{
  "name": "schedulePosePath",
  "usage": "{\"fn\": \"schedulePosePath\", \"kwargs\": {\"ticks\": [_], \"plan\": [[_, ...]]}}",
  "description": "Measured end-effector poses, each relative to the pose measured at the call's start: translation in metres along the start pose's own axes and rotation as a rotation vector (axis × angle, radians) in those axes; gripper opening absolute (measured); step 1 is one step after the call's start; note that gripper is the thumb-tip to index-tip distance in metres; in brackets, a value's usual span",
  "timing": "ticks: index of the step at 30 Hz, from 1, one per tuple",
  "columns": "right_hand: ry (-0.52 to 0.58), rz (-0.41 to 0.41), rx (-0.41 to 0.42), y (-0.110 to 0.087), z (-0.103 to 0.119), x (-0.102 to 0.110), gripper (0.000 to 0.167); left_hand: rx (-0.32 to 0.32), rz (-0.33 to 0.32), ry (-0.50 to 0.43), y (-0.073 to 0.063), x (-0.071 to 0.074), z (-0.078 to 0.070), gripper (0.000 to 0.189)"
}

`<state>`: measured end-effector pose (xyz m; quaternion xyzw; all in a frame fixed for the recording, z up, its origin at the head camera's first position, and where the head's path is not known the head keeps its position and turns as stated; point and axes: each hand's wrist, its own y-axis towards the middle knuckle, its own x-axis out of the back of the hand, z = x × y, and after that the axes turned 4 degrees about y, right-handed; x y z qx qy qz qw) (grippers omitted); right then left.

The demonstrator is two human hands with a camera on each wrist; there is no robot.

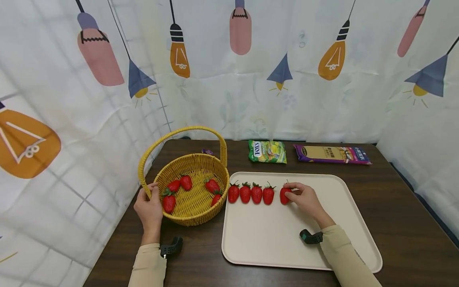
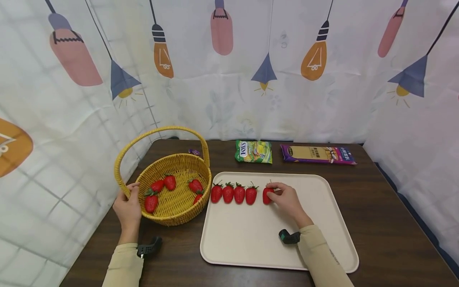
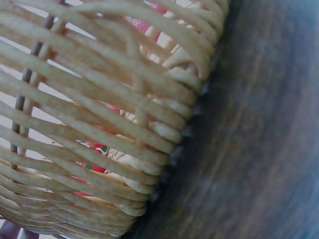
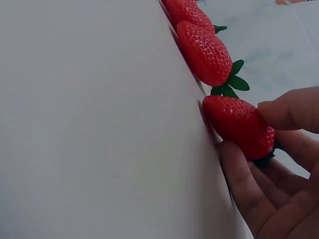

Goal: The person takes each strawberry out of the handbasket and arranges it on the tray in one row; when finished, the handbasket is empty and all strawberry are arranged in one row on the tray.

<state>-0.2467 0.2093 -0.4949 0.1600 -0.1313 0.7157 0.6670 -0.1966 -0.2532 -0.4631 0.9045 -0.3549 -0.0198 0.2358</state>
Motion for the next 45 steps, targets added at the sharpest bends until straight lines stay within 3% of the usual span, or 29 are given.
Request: {"fn": "schedulePosePath", "kwargs": {"ticks": [10,15,19,29,45], "plan": [[-0.052,0.009,0.035,0.0,-0.003,-0.001,0.03,0.006,0.004,0.002,-0.002,0.001,-0.005,0.019],[-0.066,0.0,0.061,0.0,-0.004,-0.002,0.029,0.011,0.005,0.006,0.0,0.001,0.0,0.02],[-0.053,-0.006,0.064,-0.001,-0.003,-0.004,0.03,0.015,0.005,0.01,0.0,0.001,0.001,0.02],[-0.047,0.007,0.082,-0.001,-0.003,-0.008,0.029,0.021,0.009,0.006,-0.005,0.002,-0.013,0.021],[0.013,0.033,0.06,-0.002,-0.001,-0.01,0.03,0.018,0.018,0.012,-0.005,0.002,-0.014,0.021]]}}
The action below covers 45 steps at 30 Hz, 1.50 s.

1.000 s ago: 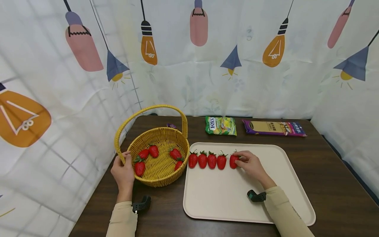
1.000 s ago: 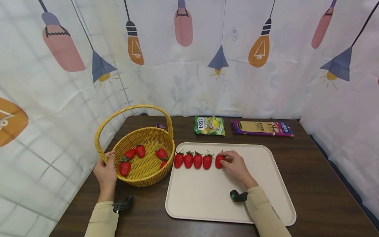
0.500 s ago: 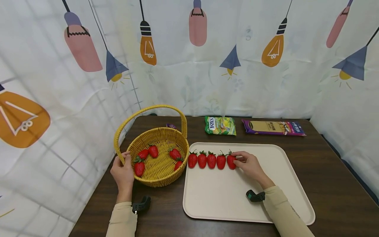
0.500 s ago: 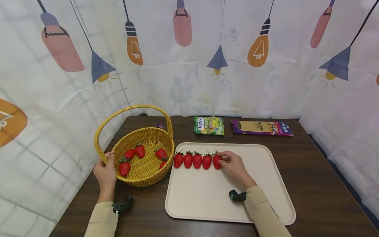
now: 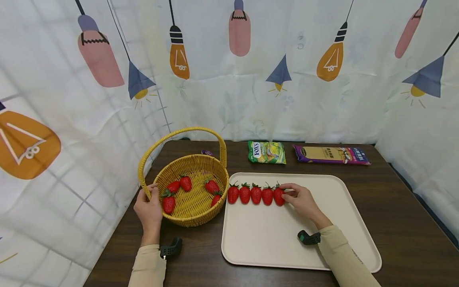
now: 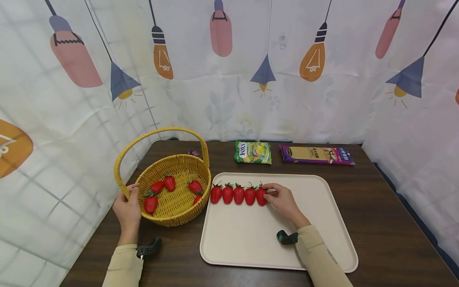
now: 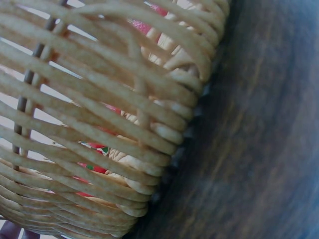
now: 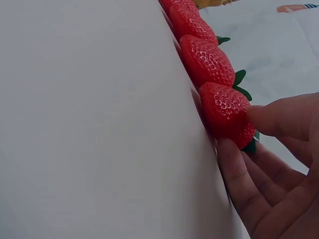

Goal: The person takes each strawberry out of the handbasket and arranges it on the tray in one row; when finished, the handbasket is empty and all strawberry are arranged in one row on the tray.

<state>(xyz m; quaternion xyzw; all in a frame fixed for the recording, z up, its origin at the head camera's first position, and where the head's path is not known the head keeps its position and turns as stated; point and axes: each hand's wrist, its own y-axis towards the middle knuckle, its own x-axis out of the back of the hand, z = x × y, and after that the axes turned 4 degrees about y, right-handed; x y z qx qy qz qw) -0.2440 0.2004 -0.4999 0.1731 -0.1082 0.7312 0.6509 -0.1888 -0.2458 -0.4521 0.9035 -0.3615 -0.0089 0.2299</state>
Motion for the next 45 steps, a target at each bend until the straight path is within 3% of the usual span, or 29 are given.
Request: {"fn": "schedulePosePath", "kwargs": {"ticks": [7,12,19,26,41,45], "plan": [[0.022,-0.016,-0.022,0.002,0.002,0.005,0.03,-0.001,-0.005,-0.004,-0.001,0.001,0.001,0.023],[0.058,-0.086,-0.028,0.002,0.003,0.012,0.032,0.007,0.0,-0.003,0.0,0.0,0.004,0.023],[0.109,-0.107,0.058,0.002,0.027,0.003,0.032,0.006,-0.012,-0.007,0.003,-0.002,0.01,0.019],[0.148,0.047,0.105,0.008,0.068,-0.023,0.03,0.02,-0.021,0.008,0.011,-0.006,0.036,0.022],[0.209,0.283,0.211,0.032,0.129,-0.113,0.024,0.007,-0.025,0.017,0.01,-0.007,0.038,0.023],[0.236,0.412,0.204,0.043,0.14,-0.125,0.029,0.013,-0.025,0.019,0.01,-0.007,0.038,0.024]]}}
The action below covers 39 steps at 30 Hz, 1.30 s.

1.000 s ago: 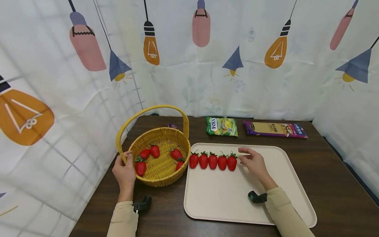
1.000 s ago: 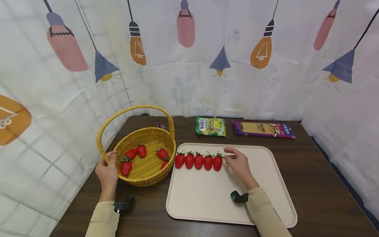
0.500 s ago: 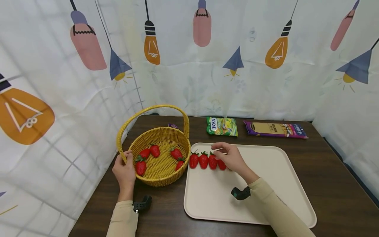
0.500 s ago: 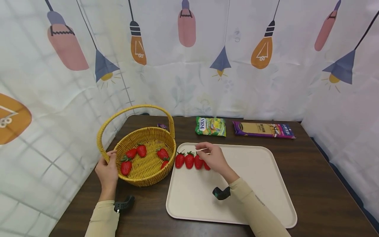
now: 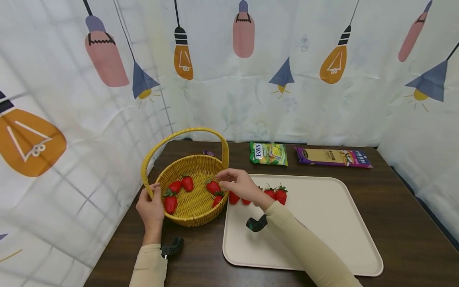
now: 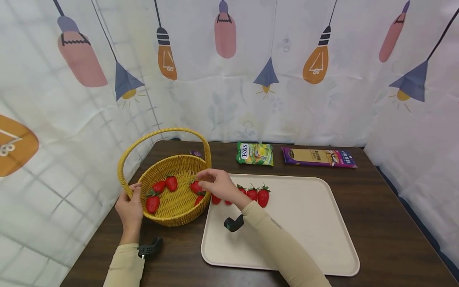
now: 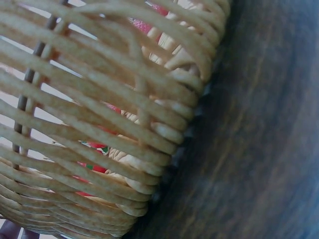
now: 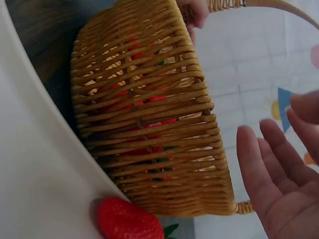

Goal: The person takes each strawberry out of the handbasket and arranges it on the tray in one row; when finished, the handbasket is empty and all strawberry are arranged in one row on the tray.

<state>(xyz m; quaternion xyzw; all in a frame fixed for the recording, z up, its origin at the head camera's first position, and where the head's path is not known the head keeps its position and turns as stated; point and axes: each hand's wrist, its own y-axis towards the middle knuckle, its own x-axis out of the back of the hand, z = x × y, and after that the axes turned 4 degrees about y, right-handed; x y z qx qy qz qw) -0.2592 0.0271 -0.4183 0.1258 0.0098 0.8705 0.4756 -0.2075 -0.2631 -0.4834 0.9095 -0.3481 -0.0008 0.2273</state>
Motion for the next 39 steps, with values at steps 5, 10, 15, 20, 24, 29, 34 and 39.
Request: {"fn": "schedulePosePath", "kwargs": {"ticks": [5,10,15,20,24,29,34,39], "plan": [[-0.063,0.231,0.014,0.025,0.002,-0.008,0.031,0.006,0.0,-0.002,-0.001,0.001,0.0,0.024],[-0.217,0.474,0.03,0.053,-0.006,-0.012,0.031,0.006,-0.002,-0.003,-0.004,0.001,0.0,0.024],[-0.309,0.616,-0.035,0.07,-0.006,-0.015,0.034,-0.009,-0.014,0.002,-0.003,-0.001,0.003,0.023],[-0.358,0.724,-0.135,0.082,-0.001,-0.011,0.037,-0.029,-0.01,0.009,-0.002,-0.003,0.001,0.024],[-0.411,0.805,-0.192,0.087,0.0,-0.012,0.036,-0.022,-0.003,0.002,-0.002,-0.004,-0.001,0.025],[-0.457,0.861,-0.233,0.088,0.0,-0.02,0.037,-0.017,0.005,-0.01,-0.002,-0.002,-0.002,0.025],[-0.46,0.874,-0.261,0.088,-0.001,-0.028,0.037,-0.017,0.006,-0.011,-0.002,0.0,-0.002,0.023],[-0.439,0.881,-0.27,0.088,-0.004,-0.034,0.033,-0.015,0.006,-0.013,-0.002,0.002,-0.003,0.02]]}}
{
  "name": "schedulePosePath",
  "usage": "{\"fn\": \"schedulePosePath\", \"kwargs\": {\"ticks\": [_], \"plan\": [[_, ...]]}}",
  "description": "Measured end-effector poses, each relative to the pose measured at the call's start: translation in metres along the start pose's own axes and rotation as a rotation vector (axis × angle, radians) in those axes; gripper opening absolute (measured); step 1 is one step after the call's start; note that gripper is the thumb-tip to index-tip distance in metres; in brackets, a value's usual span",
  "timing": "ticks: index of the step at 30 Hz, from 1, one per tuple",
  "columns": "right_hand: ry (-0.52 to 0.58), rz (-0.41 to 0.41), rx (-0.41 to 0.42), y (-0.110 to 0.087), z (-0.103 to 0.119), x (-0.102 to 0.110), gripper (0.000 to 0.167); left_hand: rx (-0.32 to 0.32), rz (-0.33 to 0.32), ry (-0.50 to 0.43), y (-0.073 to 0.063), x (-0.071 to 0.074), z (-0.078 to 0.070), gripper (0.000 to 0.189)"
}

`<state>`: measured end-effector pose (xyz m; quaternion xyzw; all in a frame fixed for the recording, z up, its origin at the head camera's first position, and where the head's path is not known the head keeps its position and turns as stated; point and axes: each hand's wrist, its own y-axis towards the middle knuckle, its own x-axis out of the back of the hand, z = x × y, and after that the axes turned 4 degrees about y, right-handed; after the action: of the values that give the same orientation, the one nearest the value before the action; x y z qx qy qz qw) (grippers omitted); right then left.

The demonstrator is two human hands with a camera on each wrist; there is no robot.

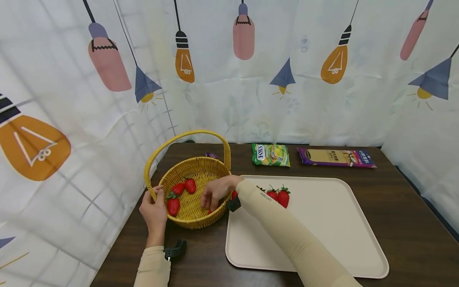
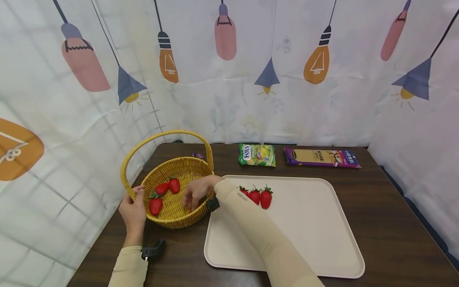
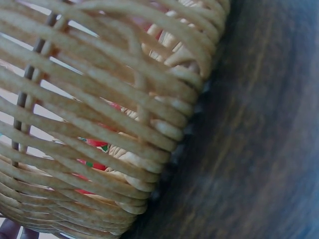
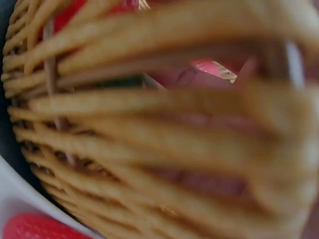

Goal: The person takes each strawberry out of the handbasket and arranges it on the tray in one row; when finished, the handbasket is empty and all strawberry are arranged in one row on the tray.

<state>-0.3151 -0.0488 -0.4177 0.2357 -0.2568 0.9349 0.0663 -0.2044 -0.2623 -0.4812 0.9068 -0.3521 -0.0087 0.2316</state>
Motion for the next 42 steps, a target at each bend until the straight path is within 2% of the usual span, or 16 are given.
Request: {"fn": "schedulePosePath", "kwargs": {"ticks": [2,6,9,14,18,23,27,34,42], "plan": [[0.013,0.021,0.01,0.003,0.0,-0.003,0.032,0.001,0.0,-0.004,-0.001,0.001,-0.004,0.02],[0.026,0.067,0.043,0.01,0.001,-0.01,0.03,-0.008,0.0,-0.011,-0.007,0.004,-0.023,0.017],[0.031,0.07,0.056,0.015,-0.001,-0.015,0.028,-0.018,0.001,-0.006,-0.009,0.005,-0.031,0.017],[0.043,0.057,0.053,0.018,-0.003,-0.018,0.024,-0.027,0.008,-0.005,-0.009,0.005,-0.03,0.018],[0.091,0.081,0.059,0.018,-0.004,-0.018,0.022,-0.029,0.011,-0.002,-0.009,0.005,-0.032,0.019],[0.188,0.1,0.082,0.018,-0.004,-0.018,0.027,-0.034,0.011,-0.001,-0.009,0.006,-0.032,0.019],[0.215,0.099,0.111,0.018,-0.004,-0.018,0.032,-0.024,0.01,0.007,-0.009,0.006,-0.033,0.02],[0.22,0.06,0.139,0.015,-0.004,-0.02,0.03,-0.018,0.0,0.015,0.001,-0.001,0.004,0.024],[0.171,-0.132,0.195,0.002,0.0,-0.018,0.033,-0.014,0.0,0.005,0.001,0.0,0.002,0.025]]}}
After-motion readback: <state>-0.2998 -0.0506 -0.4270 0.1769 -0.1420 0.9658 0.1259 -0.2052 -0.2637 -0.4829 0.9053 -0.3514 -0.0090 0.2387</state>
